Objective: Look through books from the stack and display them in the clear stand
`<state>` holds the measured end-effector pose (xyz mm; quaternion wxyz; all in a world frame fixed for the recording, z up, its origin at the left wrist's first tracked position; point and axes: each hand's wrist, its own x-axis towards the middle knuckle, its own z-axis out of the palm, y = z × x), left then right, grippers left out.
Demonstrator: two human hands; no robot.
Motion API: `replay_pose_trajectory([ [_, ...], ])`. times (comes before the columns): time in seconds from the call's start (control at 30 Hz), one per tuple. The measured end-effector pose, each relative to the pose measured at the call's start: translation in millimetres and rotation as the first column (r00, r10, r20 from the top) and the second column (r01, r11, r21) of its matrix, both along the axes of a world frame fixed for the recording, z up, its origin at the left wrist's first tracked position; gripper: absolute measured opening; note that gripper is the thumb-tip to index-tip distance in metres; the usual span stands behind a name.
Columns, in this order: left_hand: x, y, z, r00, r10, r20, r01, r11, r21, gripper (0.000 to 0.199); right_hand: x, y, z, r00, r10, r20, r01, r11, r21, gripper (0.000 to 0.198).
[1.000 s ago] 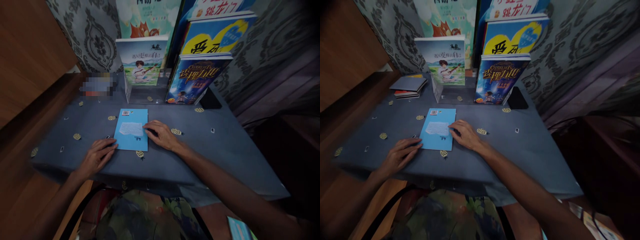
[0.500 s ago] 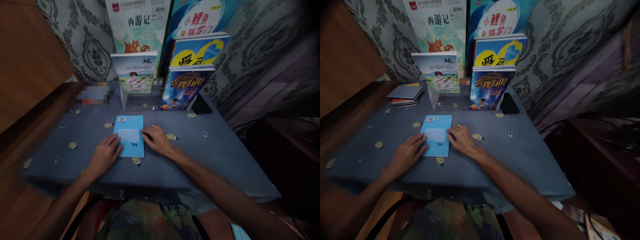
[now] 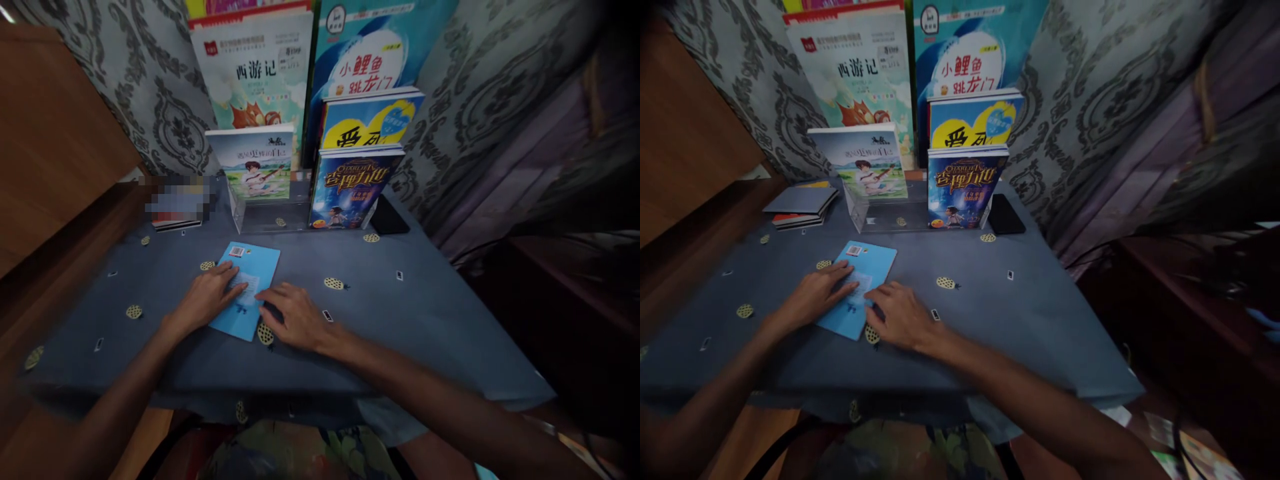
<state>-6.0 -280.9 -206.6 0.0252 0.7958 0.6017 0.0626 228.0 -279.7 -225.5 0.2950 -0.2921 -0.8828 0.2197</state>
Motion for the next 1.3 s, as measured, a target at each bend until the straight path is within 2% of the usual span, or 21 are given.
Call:
replay_pose_trajectory([
  [0.13,5.0,10.6,6.5,0.995,-0.018,-0.098,0.015,0.999,-0.029,0.051,-9.3,-9.6,-1.8,0.961,0.269,-0.061,-0.273,0.958,-0.084,0.025],
  [0.2,13.6,11.2,7.8,0.988,-0.014,-0.151,0.012,1.000,-0.015,0.051,-13.3,-10.6,-4.9,0.935,0.348,-0.068,-0.353,0.932,-0.084,0.023],
  [0.27,25.1,9.1,7.2,0.980,0.005,-0.199,-0.002,1.000,0.015,0.056,-14.7,-8.7,-7.1,0.926,0.367,-0.086,-0.373,0.924,-0.085,0.021],
  [0.37,43.3,3.9,5.7,0.969,0.027,-0.247,-0.014,0.998,0.056,0.059,-9.9,-2.2,-5.8,0.947,0.293,-0.128,-0.309,0.943,-0.127,0.020],
  [0.43,53.5,1.3,6.4,0.964,0.039,-0.261,-0.024,0.998,0.060,0.048,-3.6,2.8,-2.6,0.964,0.220,-0.147,-0.243,0.956,-0.164,0.021],
  [0.57,66.2,0.1,13.0,0.955,0.054,-0.291,-0.054,0.999,0.009,0.028,7.3,12.3,1.3,0.975,0.100,-0.199,-0.141,0.968,-0.207,0.029],
  [0.73,71.9,0.0,23.3,0.950,0.038,-0.308,-0.055,0.997,-0.048,0.025,12.8,26.0,-3.3,0.972,-0.049,-0.231,-0.012,0.967,-0.255,0.035],
  [0.8,72.0,-0.3,27.7,0.950,0.045,-0.309,-0.068,0.996,-0.065,0.029,14.6,32.7,-4.7,0.948,-0.110,-0.297,-0.003,0.935,-0.355,0.035],
  [0.93,67.9,1.1,35.6,0.963,0.041,-0.267,-0.070,0.993,-0.099,0.034,18.7,46.5,-4.2,0.850,-0.253,-0.461,-0.091,0.793,-0.603,0.040],
  [1.03,61.8,4.0,38.1,0.979,0.049,-0.196,-0.068,0.993,-0.095,0.033,21.1,53.4,-3.7,0.780,-0.337,-0.527,-0.136,0.731,-0.669,0.044],
  [1.17,53.9,8.1,37.6,0.988,0.059,-0.146,-0.071,0.994,-0.078,0.035,22.7,56.4,-5.0,0.753,-0.376,-0.541,-0.146,0.705,-0.694,0.046],
  [1.3,50.3,9.7,37.4,0.987,0.048,-0.152,-0.059,0.996,-0.068,0.037,23.3,57.0,-6.9,0.759,-0.372,-0.534,-0.130,0.717,-0.685,0.045],
])
